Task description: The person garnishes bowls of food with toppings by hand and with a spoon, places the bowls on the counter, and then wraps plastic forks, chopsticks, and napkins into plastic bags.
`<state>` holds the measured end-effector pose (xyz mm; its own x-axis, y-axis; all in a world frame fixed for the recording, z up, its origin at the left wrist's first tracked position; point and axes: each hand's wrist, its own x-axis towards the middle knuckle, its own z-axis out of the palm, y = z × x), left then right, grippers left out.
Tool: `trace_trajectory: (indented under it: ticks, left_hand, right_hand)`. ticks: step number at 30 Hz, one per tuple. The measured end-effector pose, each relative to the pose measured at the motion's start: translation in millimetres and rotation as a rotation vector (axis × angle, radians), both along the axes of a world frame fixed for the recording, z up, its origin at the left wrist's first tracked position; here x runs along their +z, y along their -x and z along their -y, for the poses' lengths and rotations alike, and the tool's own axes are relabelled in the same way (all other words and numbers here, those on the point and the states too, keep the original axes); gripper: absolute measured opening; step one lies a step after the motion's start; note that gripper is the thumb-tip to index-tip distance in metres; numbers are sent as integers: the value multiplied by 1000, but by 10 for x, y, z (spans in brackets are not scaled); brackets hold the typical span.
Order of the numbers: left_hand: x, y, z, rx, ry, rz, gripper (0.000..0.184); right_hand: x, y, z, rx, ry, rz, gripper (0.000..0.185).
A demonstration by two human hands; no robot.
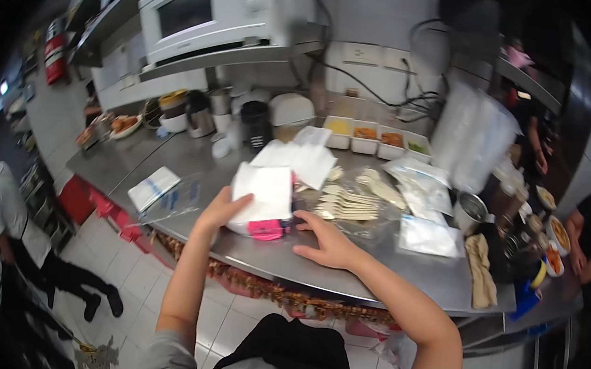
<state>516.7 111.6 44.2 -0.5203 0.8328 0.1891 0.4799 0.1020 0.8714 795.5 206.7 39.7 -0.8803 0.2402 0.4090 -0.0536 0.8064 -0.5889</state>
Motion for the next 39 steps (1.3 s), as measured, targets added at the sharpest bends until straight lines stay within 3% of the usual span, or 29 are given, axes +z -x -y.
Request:
trace_trajectory:
  ticks: [4, 9, 11, 15, 17, 21, 22, 24, 26, 29, 30, 33, 35, 37, 39]
  left_hand:
    - [-41, -118, -38, -103, -206, 132, 76]
    - [129, 201, 22, -148, -229, 455, 80]
    - [414, 505, 111, -45, -234, 450, 76]
    - [787, 1285, 160, -238, -211, 616, 60]
    - [887, 1481, 141, -134, -142, 683, 55]
    - [448, 2083, -4, 530, 81, -195, 83]
    - [398, 2150, 104, 546, 115, -262, 94]
    - [202, 2355, 323, 698, 309, -438, 88]
    - [6, 2307, 576, 979, 344, -578, 74]
    - [-135, 2311, 920, 939, 594, -631, 60]
    - [-153, 2306, 949, 959, 518, -684, 45]
    - [-14, 2221, 995, 872, 467, -803, 32]
    - [-182, 2390, 947, 928, 365, -922, 18]
    - [58, 1945, 906, 785, 61, -924, 9]
    - [157, 1653, 525, 641, -177, -923, 18]
  right_hand:
    - [43, 9, 67, -42, -239, 58, 76]
    - [-33, -2, 30, 31, 23, -16, 74]
    - [-44, 3, 19, 36, 48, -30, 73]
    - [-10, 3, 27, 44, 74, -23, 71]
    - [-1, 1, 25, 40, 81, -30, 70]
    - [36, 0, 58, 41, 59, -22, 67]
    - [59, 0, 69, 42, 45, -20, 66]
    - [83, 12, 59, 50, -59, -14, 64]
    - [86, 2, 50, 48, -142, 2, 62]
    - [103, 4, 50, 35, -194, 29, 60]
    - [116, -6, 69, 26, -178, 39, 59]
    - [88, 20, 79, 23, -208, 27, 57]
    - [68, -13, 76, 13, -242, 31, 55]
    - [33, -28, 41, 27, -248, 22, 53]
    - [66, -149, 49, 68, -143, 72, 50]
